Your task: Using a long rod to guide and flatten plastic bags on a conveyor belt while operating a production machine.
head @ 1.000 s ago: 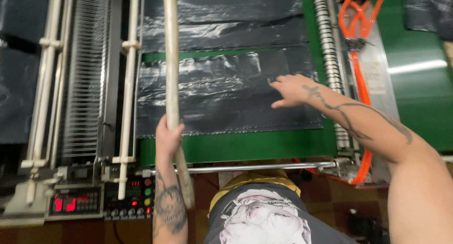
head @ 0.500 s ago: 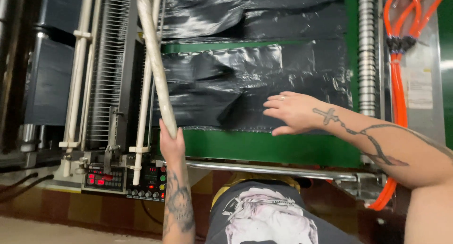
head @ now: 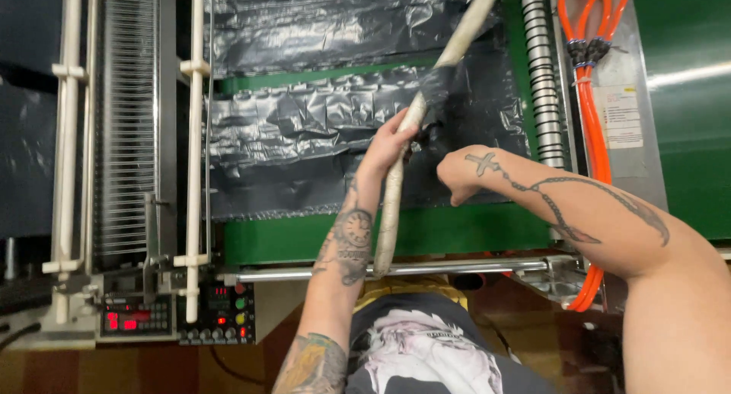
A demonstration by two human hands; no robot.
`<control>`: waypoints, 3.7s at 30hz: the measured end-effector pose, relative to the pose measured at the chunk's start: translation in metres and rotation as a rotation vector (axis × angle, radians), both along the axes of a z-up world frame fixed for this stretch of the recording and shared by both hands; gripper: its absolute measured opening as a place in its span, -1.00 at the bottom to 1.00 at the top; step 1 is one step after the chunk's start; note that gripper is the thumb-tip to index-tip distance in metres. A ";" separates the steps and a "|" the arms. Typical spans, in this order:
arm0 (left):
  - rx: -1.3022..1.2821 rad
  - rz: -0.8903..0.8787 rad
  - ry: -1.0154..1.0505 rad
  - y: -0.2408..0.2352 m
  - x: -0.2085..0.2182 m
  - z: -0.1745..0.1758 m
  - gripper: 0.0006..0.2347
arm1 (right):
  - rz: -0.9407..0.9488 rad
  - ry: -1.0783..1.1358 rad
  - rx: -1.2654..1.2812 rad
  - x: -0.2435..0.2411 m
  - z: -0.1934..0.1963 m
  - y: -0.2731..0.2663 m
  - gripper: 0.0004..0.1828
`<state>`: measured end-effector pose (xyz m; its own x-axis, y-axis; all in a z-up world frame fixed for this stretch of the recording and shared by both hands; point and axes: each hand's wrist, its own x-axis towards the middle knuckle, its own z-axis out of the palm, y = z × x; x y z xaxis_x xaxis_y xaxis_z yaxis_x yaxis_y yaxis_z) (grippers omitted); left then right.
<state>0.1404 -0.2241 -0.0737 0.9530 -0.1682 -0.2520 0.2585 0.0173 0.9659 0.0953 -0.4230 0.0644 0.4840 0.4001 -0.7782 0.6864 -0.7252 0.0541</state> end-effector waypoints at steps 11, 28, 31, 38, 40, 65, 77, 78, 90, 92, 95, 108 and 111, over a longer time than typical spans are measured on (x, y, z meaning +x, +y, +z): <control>0.697 0.183 -0.044 0.175 -0.204 0.110 -0.32 | 0.097 -0.121 0.234 -0.065 0.080 0.034 -0.89; 1.339 0.888 -0.423 0.278 -0.233 0.029 -0.41 | 0.442 -0.151 0.790 -0.024 0.051 0.032 -0.45; 1.195 0.801 -0.400 0.265 -0.189 0.053 -0.41 | 0.491 -0.188 0.982 -0.024 0.041 0.035 -0.46; 0.759 0.473 -0.278 0.119 -0.049 0.023 -0.39 | 0.604 -0.358 1.439 -0.039 0.044 0.047 -0.63; 0.444 0.293 -0.205 0.075 -0.007 -0.065 -0.58 | 0.521 -0.452 1.074 -0.041 0.043 0.042 -0.55; 1.350 0.534 -0.425 0.251 -0.280 0.021 -0.40 | 0.152 -0.151 0.336 -0.023 0.050 0.031 -0.70; 1.420 0.725 -0.306 0.249 -0.179 0.051 -0.40 | 0.307 -0.278 0.535 -0.025 0.043 0.034 -0.61; 1.391 0.706 -0.310 0.243 -0.169 0.056 -0.40 | 0.397 -0.341 0.675 -0.026 0.039 0.035 -0.61; 0.402 0.197 -0.104 -0.013 0.018 0.007 -0.37 | 0.117 -0.317 0.354 -0.015 0.002 0.019 -0.64; 0.297 0.048 -0.055 -0.047 0.035 -0.024 -0.36 | -0.089 -0.117 0.023 -0.006 -0.017 0.009 -0.67; -0.131 0.139 0.114 -0.051 0.033 -0.045 -0.45 | 0.117 -0.205 0.245 -0.012 0.004 0.017 -0.74; 1.164 0.378 -0.384 0.220 -0.230 0.065 -0.42 | 0.139 -0.136 0.382 -0.021 0.035 0.026 -0.80; 1.289 0.494 -0.456 0.252 -0.275 0.049 -0.43 | 0.157 -0.137 0.357 -0.025 0.042 0.030 -0.75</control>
<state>-0.1349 0.0283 -0.0248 0.8823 0.2991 0.3634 0.1558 -0.9142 0.3741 0.0702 -0.3934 0.1067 0.4852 0.7103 -0.5099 0.7939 -0.6023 -0.0836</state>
